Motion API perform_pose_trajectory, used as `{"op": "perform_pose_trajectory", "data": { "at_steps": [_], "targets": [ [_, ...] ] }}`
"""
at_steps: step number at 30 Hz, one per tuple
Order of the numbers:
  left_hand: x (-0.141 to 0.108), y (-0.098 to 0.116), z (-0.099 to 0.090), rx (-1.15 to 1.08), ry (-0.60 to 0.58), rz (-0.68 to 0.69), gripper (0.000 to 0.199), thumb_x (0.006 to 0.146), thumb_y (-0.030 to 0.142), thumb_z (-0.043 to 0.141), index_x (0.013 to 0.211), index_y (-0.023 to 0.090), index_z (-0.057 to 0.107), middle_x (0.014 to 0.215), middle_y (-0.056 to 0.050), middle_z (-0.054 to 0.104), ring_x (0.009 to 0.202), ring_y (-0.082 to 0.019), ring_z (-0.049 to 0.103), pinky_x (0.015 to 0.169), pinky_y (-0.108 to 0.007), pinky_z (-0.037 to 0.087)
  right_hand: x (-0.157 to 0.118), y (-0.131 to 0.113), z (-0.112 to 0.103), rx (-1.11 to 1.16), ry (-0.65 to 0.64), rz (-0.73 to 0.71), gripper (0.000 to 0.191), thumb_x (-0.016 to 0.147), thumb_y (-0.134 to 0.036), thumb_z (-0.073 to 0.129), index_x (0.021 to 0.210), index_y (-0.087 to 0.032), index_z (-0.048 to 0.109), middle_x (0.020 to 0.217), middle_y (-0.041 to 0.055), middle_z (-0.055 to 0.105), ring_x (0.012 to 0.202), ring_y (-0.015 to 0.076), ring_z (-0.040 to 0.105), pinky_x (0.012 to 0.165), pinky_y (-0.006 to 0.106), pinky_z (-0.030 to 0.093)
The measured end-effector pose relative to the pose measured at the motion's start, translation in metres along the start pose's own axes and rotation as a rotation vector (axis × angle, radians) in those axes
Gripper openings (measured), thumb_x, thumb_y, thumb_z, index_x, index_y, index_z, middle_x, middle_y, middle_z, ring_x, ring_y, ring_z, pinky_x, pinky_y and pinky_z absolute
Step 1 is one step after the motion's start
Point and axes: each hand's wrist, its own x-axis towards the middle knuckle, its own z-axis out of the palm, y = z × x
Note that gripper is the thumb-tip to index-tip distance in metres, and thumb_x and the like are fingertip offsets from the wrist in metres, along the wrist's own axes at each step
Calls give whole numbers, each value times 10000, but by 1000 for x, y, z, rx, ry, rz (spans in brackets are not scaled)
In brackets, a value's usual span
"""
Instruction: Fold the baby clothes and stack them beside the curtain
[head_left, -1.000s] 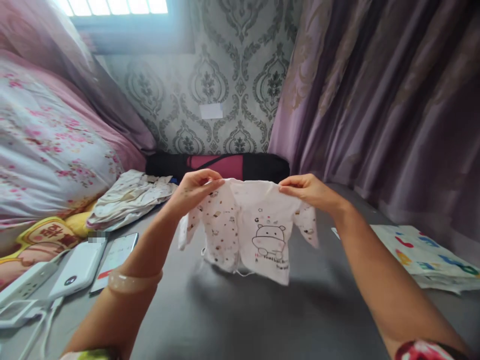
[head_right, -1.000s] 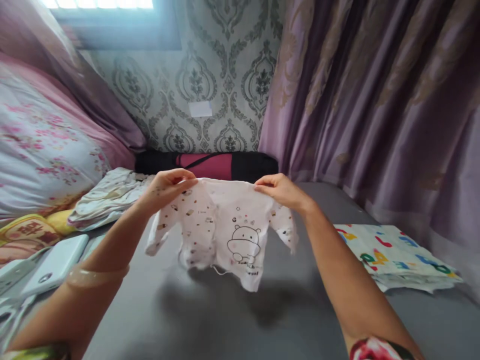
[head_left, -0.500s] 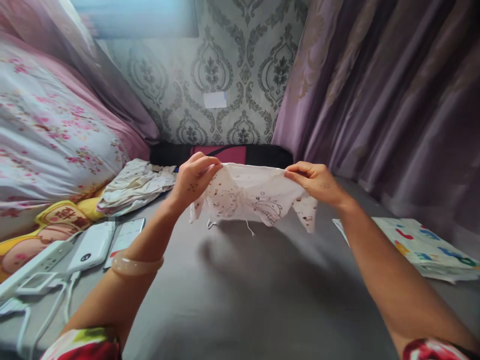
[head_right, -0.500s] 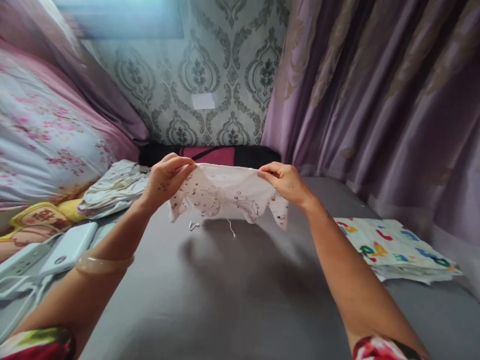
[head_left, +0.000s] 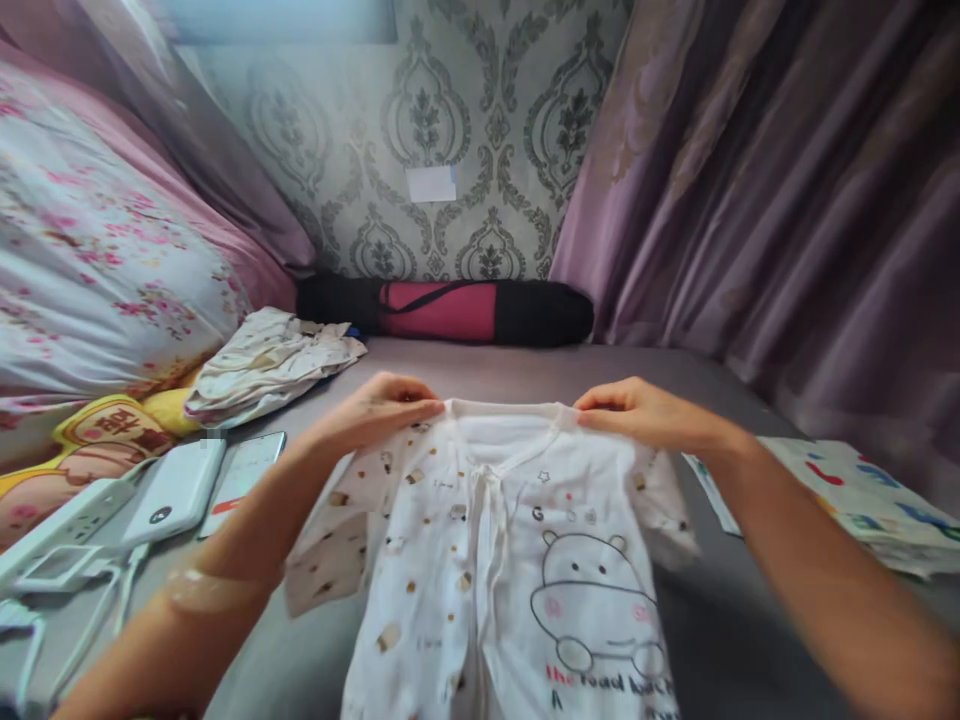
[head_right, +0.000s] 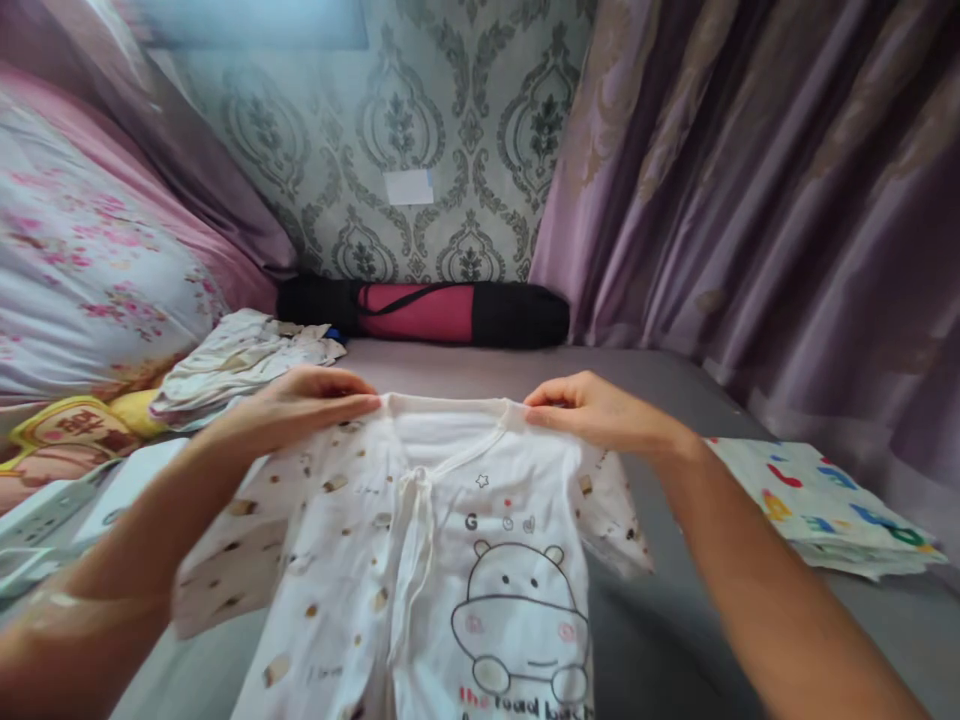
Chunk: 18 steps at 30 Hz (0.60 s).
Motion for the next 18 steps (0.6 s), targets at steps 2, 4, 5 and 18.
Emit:
{"op": "perform_pose_trajectory", "data": {
  "at_steps": [2,4,5,18],
  "targets": [
    [24,-35,29,49,-141,-25,393,770,507,531,716,148,680,632,-4,624,606,-141,551,541,-225,405,26,42,19,-65,-49,-1,392,840,-524,588,977,-183,723,884,29,710,761,168,615,627,241,438],
    [43,-72,59,159,-163,-15,358,807,438,482,728,139,663,639,-17,634,635,-153,566,578,-227,409,48,78,42,-145,-28,-13,353,872,-470,544,912,-164,716,849,37,703,761,175,611,643,251,432],
    [51,-89,72,218,-161,-2,350,835,411,450,756,143,661,678,-32,654,669,-164,584,598,-231,412,56,93,52,-199,-4,-13,318,887,-424,527,894,-161,706,854,44,701,775,178,611,669,257,431],
    [126,-159,99,674,-159,77,346,981,384,271,998,227,579,1002,-90,684,894,-222,643,723,-287,427,105,107,75,-795,84,174,310,1025,-332,266,1057,-203,546,1115,104,622,934,228,624,749,297,398]
  ]
}}
